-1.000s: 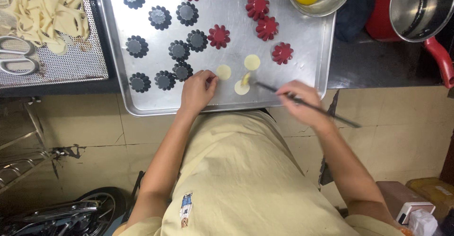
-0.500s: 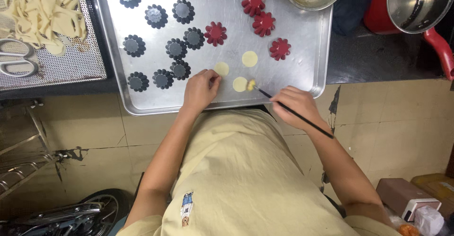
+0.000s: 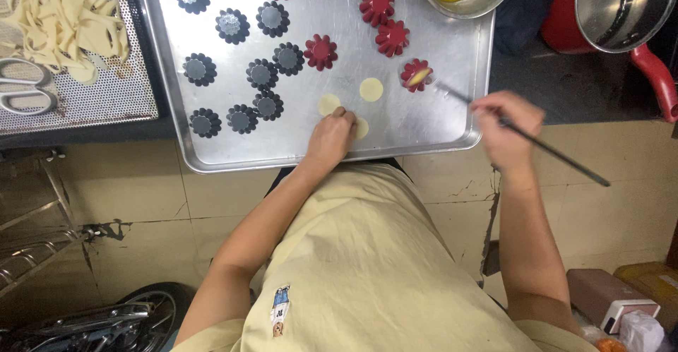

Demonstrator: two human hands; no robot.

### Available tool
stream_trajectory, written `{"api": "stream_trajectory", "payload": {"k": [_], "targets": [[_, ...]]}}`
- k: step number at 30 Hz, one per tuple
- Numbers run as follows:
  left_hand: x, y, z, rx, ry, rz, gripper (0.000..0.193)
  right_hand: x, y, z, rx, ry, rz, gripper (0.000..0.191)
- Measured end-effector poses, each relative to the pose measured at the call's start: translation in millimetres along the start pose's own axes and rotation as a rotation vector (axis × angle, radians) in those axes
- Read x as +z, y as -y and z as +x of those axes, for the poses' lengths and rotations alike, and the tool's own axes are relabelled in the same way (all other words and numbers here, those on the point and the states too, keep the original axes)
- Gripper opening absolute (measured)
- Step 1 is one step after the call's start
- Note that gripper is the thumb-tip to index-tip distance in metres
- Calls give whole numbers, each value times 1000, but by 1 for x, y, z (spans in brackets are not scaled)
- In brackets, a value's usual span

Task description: The person picks up small round dough discs, brushes them with egg wash using a pastry brush, and presses them onto red flower-shaped pastry molds arranged on a baking tray, repeating the cycle for successive molds while discarding dough scraps on a side tray.

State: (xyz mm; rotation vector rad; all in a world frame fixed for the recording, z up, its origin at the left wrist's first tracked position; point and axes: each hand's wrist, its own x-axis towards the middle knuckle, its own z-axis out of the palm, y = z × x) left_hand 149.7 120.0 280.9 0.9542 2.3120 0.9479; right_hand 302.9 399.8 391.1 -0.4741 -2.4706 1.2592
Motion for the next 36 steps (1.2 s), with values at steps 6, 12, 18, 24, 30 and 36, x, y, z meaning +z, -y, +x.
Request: {"api": "stream_trajectory", "payload": {"k": [6, 12, 18, 24, 30, 36], "targets": [[-7, -13, 1, 11, 21, 19, 9, -12, -54, 47, -11, -269, 122, 7], [-23, -9, -6, 412, 39, 262, 23, 13, -102, 118, -102, -236, 15, 10], [-17, -4, 28, 223, 10, 235, 13, 14, -95, 123, -143, -188, -70, 8], [12, -1, 78, 60, -111, 133, 18, 15, -84, 117, -19, -203, -201, 3], [14, -3, 82, -6, -18, 37, 8, 1, -74, 96, -66, -240, 83, 10], [-17, 4, 66, 467, -45, 176, 29, 6, -50, 58, 7, -271, 93, 7]]}}
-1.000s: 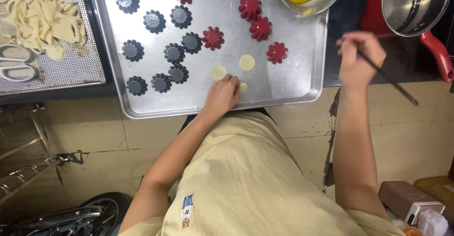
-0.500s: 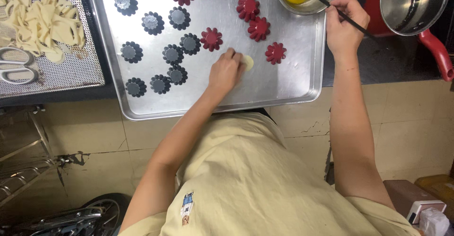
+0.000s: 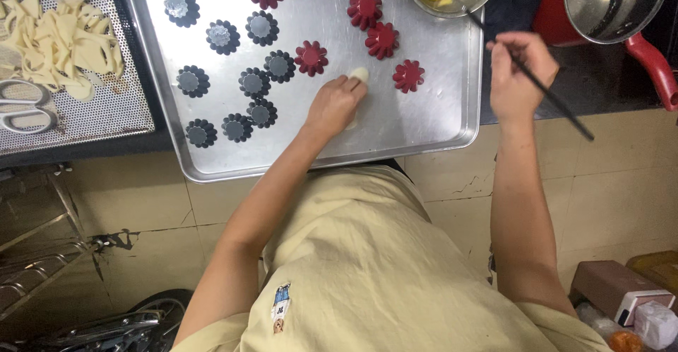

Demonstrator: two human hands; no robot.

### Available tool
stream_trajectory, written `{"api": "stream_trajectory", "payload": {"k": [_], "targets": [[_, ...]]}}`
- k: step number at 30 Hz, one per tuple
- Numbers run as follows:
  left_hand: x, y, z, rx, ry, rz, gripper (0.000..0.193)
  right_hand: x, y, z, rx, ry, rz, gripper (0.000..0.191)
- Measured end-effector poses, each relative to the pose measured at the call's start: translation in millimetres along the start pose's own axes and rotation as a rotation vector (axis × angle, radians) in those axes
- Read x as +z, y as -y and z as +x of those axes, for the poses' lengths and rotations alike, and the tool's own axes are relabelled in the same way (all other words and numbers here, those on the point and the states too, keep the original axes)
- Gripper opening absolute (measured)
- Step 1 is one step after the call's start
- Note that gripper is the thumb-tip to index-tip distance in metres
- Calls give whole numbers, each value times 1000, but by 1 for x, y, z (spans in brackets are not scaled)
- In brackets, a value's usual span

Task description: The person picks up small round dough discs, brushes them with egg wash using a pastry brush, and presses them onto red flower-shaped pastry molds arranged on a baking tray, repeating the cycle for successive molds while discarding dough scraps on a side tray.

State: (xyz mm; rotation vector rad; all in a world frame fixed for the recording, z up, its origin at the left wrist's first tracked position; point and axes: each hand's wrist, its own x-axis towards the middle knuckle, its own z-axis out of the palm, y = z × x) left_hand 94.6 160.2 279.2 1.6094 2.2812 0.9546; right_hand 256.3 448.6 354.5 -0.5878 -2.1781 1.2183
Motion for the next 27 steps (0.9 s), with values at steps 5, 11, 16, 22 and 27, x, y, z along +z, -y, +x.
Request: {"api": "stream_trajectory", "payload": {"k": [5, 11, 16, 22, 27], "targets": [[-33, 3, -35, -215, -103, -28, 28, 12, 29, -46, 76, 127, 134, 6], [-43, 8, -60, -446, -129, -64, 14, 65, 39, -63, 198, 283, 55, 11], [-33, 9, -54, -616, -73, -233, 21, 85, 46, -62, 87, 367, 43, 13], [-31, 11, -55, -564, -107, -154, 11, 62, 63, -69, 70, 415, -144, 11], [-22, 11, -55, -571, -140, -154, 18, 79, 70, -67, -8, 405, -93, 11]]}}
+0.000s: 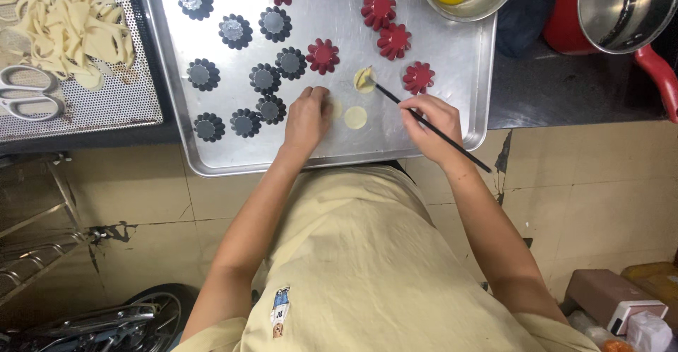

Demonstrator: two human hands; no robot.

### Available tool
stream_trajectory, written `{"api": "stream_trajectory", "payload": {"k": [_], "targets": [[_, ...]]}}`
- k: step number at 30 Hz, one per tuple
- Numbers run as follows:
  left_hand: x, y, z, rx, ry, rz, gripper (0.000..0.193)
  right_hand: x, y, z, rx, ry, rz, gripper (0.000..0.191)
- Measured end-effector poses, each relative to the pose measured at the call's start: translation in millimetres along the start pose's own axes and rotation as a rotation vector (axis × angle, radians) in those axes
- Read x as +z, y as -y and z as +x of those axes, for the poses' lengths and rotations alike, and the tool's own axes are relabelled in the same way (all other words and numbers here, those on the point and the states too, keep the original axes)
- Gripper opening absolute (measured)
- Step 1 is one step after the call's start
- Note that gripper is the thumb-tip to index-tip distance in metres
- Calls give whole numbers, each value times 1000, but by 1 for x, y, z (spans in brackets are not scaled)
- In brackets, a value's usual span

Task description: The person picks up small round dough discs, brushes them with egg wash using a pastry brush, and presses them onto red flower-shaped pastry molds arranged on a baking tray, repeating the cycle for successive molds while discarding dough scraps on a side tray.

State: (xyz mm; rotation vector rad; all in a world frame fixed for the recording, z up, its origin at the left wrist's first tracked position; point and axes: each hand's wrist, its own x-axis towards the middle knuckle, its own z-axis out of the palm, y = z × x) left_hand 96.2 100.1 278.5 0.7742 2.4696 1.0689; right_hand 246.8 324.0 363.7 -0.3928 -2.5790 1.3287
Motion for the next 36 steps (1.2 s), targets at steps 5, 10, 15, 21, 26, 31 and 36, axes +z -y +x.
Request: {"api": "stream_trajectory", "payload": {"k": [5, 10, 15, 21, 26, 31, 36], "targets": [[6, 1, 2, -29, -3, 28, 12, -9, 8, -1, -5, -13, -97, 10], [1, 0, 1, -19, 27, 8, 9, 5, 10, 7, 23, -73, 8, 11], [3, -1, -1, 37, -7, 41, 15, -9, 9, -2, -31, -55, -121, 12], [5, 2, 5, -18, 46, 57, 10, -16, 9, -10, 18, -109, -84, 8], [-2, -2, 7, 15, 77, 52, 9, -15, 8, -16, 58, -104, 6, 9], [-16, -3, -4, 377, -2, 176, 18, -13, -2, -24, 75, -112, 50, 10], [-30, 2, -20, 452, -8, 180, 19, 5, -7, -19, 195, -76, 199, 9]]}}
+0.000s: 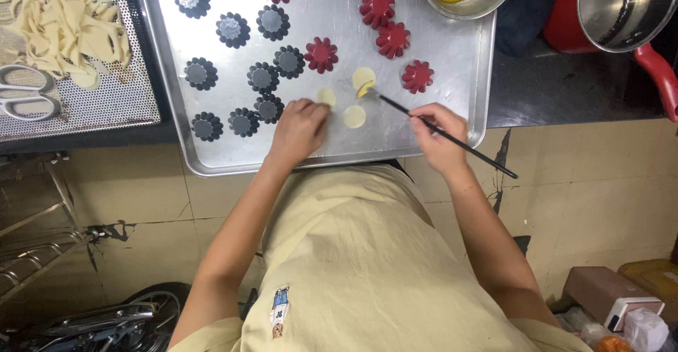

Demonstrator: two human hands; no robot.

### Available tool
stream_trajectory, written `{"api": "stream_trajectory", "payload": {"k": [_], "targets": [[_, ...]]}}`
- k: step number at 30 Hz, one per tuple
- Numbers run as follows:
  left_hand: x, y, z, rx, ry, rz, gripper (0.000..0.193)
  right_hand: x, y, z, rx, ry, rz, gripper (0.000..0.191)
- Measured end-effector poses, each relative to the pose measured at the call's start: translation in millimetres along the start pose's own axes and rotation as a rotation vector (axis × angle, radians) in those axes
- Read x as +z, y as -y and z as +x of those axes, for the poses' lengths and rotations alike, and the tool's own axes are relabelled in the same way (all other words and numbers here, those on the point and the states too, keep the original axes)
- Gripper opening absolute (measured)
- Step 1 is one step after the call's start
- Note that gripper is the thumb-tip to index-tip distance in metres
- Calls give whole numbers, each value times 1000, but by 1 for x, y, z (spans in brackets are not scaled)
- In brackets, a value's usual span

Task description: The person picks up small round dough discs, brushes them with egg wash using a pastry brush, and presses them onto red flower-shaped pastry molds arranged on a baking tray, repeating the cycle for successive molds while discarding dough scraps on a side tray.

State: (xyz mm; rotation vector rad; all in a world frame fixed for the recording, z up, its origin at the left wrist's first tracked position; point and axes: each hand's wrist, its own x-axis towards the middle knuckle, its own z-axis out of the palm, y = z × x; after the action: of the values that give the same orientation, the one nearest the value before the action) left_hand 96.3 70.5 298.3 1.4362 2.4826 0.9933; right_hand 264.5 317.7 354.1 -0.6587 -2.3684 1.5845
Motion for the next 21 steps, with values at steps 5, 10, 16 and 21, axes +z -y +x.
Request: {"api": "stream_trajectory", "payload": {"k": [5, 10, 16, 21], "targets": [[1, 4, -4, -474, -74, -89, 7, 38, 15, 13, -205, 159, -84, 12], [7, 18, 12, -651, -29, -174, 12, 36, 35, 24, -347, 267, -314, 11], [5, 23, 13, -699, 2, -204, 13, 43, 42, 24, -346, 220, -159, 10], [2, 21, 13, -678, -25, -218, 9, 29, 39, 21, -296, 302, -332, 9]]}}
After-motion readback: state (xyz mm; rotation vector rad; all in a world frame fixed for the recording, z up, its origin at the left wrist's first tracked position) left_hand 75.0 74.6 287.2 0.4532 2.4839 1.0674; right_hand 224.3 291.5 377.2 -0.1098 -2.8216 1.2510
